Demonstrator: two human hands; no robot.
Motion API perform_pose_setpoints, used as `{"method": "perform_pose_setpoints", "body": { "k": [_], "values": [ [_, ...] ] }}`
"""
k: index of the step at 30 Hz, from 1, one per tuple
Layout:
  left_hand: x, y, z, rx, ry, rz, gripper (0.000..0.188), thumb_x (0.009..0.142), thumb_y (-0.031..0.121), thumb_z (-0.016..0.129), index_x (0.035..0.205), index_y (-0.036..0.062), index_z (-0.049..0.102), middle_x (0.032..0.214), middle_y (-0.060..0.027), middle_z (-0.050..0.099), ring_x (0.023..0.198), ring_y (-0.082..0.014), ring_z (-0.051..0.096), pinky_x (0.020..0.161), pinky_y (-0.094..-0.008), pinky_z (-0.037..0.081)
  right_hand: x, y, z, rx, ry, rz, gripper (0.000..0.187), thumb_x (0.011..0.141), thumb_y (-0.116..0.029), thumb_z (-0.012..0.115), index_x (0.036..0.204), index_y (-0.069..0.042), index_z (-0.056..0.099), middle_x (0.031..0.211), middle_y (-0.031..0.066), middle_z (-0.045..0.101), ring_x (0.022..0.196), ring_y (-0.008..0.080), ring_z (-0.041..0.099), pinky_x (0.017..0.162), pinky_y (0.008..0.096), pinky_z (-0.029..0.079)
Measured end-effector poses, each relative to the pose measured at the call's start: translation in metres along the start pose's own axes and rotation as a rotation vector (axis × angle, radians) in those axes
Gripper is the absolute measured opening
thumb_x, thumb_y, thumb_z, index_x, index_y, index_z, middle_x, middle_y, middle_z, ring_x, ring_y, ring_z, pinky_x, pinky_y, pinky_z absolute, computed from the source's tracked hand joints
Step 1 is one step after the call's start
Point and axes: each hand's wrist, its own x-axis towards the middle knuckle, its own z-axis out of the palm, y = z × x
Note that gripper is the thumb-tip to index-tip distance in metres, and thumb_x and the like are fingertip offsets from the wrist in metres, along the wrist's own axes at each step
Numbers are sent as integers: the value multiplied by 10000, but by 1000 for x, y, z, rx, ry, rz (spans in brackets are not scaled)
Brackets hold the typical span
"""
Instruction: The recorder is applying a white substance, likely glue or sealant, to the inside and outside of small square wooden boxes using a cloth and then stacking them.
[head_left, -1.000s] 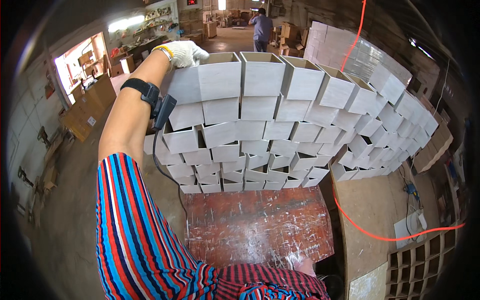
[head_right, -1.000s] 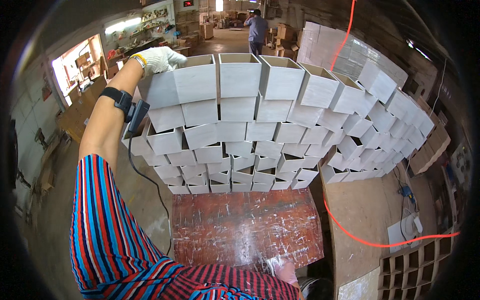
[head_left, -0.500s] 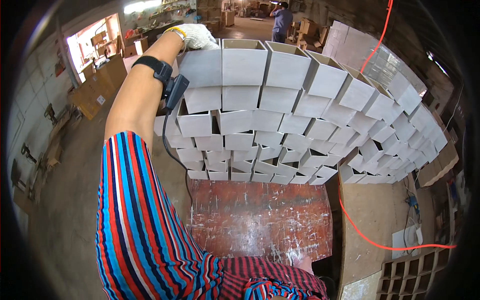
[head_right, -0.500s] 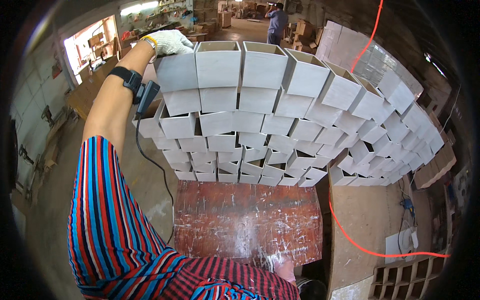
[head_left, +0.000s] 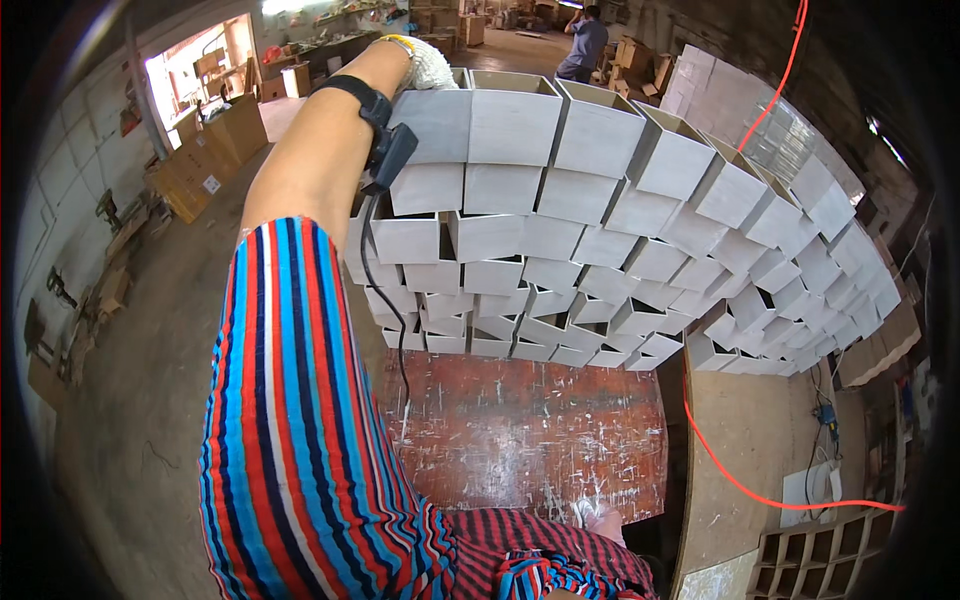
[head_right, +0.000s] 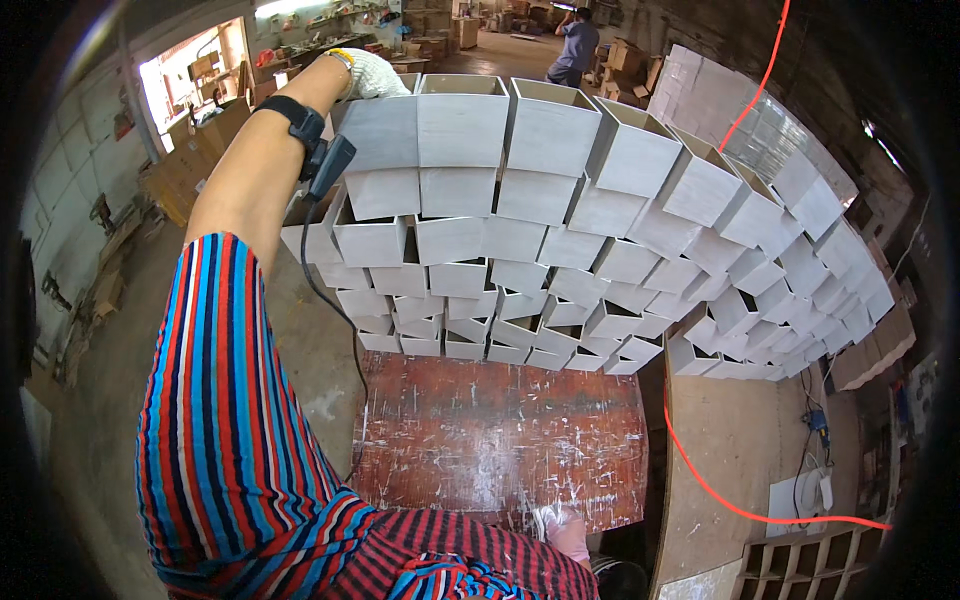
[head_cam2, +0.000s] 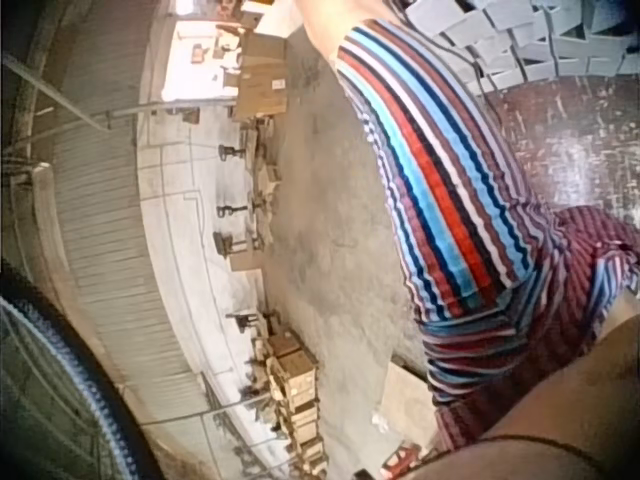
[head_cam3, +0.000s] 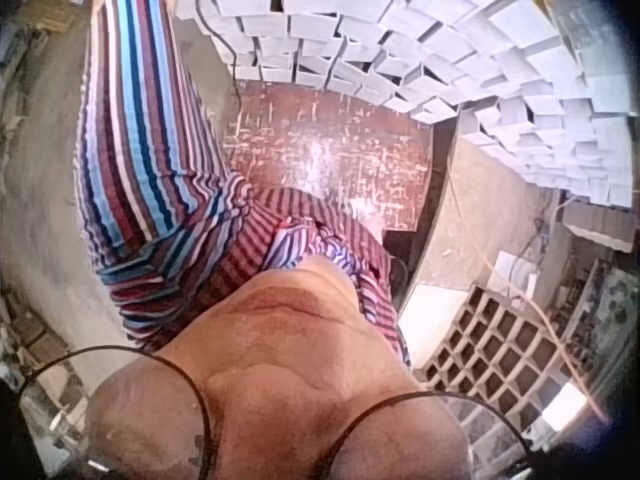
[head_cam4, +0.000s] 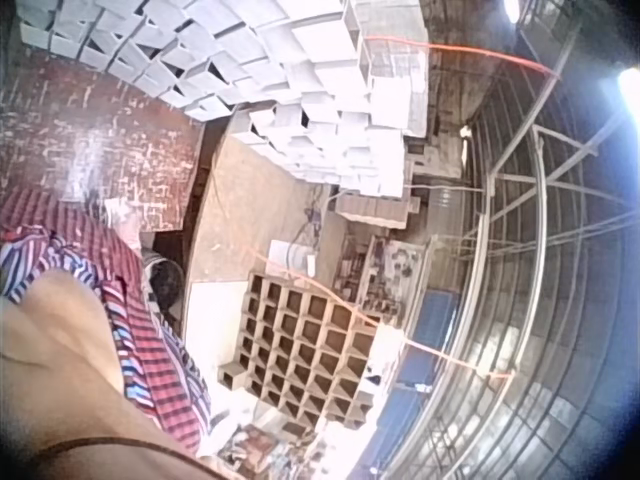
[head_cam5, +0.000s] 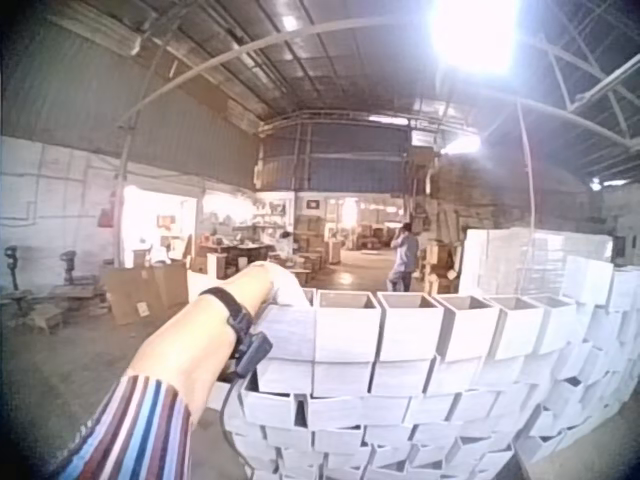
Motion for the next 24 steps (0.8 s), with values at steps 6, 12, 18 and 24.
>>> {"method": "perform_pose_setpoints", "body": {
  "k": [6,12,18,24],
  "values": [
    [-25,-32,-1,-106,165,98,392,795,363,443,1057,100,570,1039,-68,588,888,-229,542,797,-324,413,0,1,2,7,-11,-47,286,739,-173,599,929,39,571,767,208,603,727,299,597,653,346,452],
    [-84,-94,-7,51,89,92,353,807,364,452,1052,140,572,1020,-89,589,853,-240,551,790,-326,413,10,-10,8,-16,-39,-63,290,739,-162,597,939,46,566,780,206,607,735,299,599,659,345,454],
    [-98,-112,52,121,-153,-26,333,844,242,362,1129,191,526,1111,-62,552,958,-238,538,855,-320,394,18,-25,13,-56,-133,-28,302,736,-147,598,957,55,557,807,202,612,758,304,600,678,347,456],
    [-81,-100,104,-136,-148,-147,396,794,372,443,1126,177,534,1116,-54,552,958,-235,529,843,-337,397,19,-20,21,11,-179,-89,318,734,-154,605,964,59,553,816,219,605,779,311,594,696,350,451]
  ]
}}
